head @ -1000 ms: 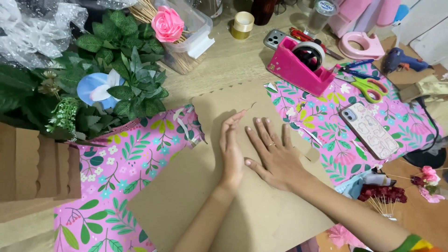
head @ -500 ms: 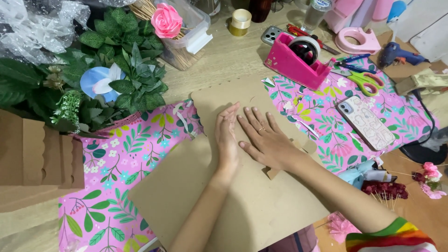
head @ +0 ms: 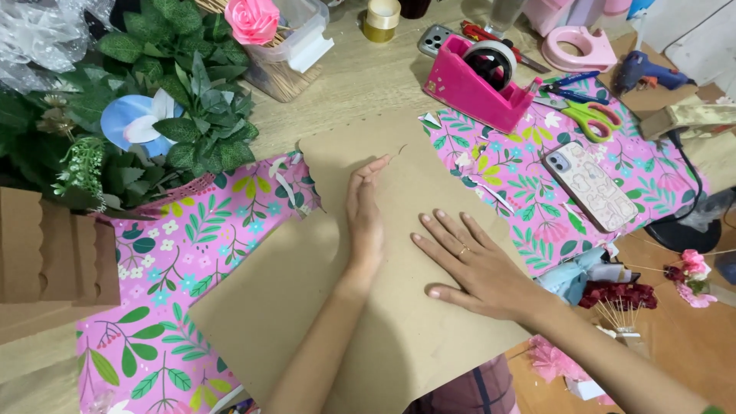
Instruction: Folding and assembling a cardboard box from a flat cutout on a craft table.
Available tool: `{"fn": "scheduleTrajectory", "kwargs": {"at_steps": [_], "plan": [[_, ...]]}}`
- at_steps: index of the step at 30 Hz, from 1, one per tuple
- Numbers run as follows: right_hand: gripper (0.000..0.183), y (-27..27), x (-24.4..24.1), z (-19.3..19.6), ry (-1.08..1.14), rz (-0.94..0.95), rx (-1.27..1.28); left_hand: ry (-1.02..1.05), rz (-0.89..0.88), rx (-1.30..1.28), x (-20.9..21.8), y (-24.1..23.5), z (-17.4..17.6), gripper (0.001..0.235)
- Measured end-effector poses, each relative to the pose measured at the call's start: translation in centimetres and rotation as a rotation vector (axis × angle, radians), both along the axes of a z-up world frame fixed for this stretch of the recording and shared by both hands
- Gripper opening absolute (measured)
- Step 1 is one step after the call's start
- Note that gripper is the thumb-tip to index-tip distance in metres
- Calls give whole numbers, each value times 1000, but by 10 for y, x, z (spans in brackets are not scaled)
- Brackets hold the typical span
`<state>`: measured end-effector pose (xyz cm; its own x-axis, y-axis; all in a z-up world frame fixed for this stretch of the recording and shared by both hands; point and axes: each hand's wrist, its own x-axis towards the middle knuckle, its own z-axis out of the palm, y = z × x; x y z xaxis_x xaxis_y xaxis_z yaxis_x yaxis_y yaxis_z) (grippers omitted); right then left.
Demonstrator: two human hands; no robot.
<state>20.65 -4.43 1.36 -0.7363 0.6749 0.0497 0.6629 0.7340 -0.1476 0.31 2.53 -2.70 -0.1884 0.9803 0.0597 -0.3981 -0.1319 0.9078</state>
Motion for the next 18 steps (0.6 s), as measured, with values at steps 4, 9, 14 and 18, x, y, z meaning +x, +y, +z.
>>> {"fn": "scheduleTrajectory", "kwargs": {"at_steps": [4,9,14,18], "plan": [[74,-9,20,5,104,94,18,55,18,-3,3,1,-3,37],[53,-11,35,12,239,103,-16,88,3,-42,8,-4,13,37],[21,-17,26,34,312,268,293,157,-68,-49,18,14,6,35],[16,-14,30,33,330,314,382,97,-170,16,34,26,-15,32]]}}
